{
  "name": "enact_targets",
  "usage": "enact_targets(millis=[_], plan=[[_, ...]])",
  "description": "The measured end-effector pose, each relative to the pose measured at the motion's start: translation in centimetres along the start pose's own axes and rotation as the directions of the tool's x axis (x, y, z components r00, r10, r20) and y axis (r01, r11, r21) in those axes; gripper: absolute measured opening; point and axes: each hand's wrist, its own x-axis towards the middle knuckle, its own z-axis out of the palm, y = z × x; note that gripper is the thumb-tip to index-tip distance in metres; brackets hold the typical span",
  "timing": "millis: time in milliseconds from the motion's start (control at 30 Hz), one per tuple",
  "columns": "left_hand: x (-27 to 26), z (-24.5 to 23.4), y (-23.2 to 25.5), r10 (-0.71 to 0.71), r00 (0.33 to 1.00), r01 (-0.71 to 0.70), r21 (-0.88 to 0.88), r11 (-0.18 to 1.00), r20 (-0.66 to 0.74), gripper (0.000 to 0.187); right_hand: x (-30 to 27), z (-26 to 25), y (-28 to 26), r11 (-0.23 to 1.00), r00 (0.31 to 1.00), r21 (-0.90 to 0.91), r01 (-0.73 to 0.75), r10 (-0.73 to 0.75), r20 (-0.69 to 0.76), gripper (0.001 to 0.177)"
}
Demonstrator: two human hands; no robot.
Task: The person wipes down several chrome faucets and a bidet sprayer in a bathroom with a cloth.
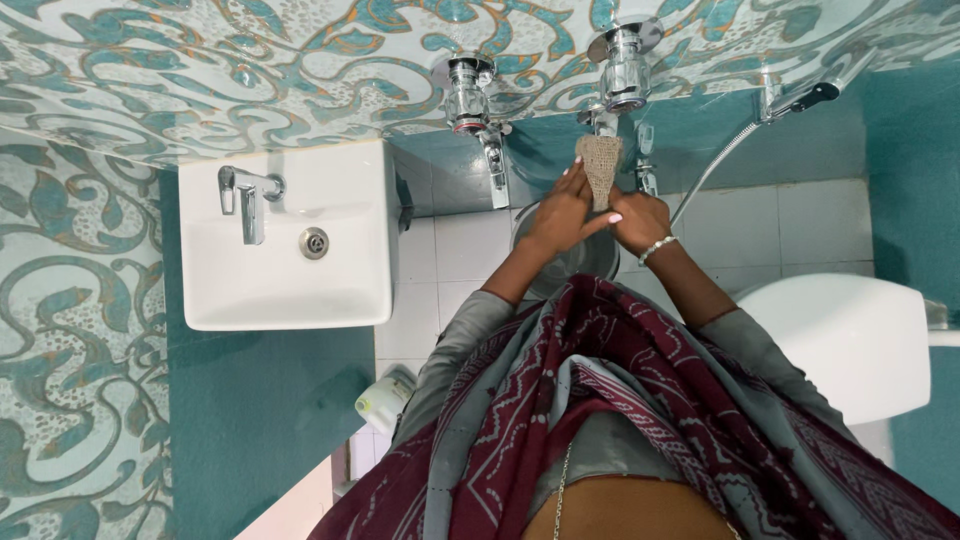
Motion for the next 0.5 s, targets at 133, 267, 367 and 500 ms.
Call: enact_targets(millis=[133, 267, 367, 500], plan=[[3.2, -1.4, -2.1, -0.040, 0.992, 0.038, 0.017, 0.999, 0.124, 0.097, 3.4, -0.1, 1.3, 0.998, 1.000, -0.068, 0.009, -0.009, -0.013, 0.028], [3.4, -2.4, -2.3, -0.005, 0.987, 0.008, -0.018, 1.000, 0.163, 0.106, 3.3, 0.1, 1.7, 0.998, 0.999, -0.046, 0.033, -0.035, -0.032, 0.042], [2.1, -2.4, -1.1, -0.002, 0.986, 0.004, -0.013, 1.000, 0.164, 0.112, 1.5, -0.5, 1.2, 0.998, 0.998, 0.008, 0.062, -0.062, 0.004, 0.062], [-0.7, -1.7, 0.6, 0.005, 0.978, -0.011, 0.031, 0.999, 0.209, 0.113, -1.0, 0.4, -0.2, 0.994, 0.981, -0.101, -0.049, 0.067, 0.180, 0.064]])
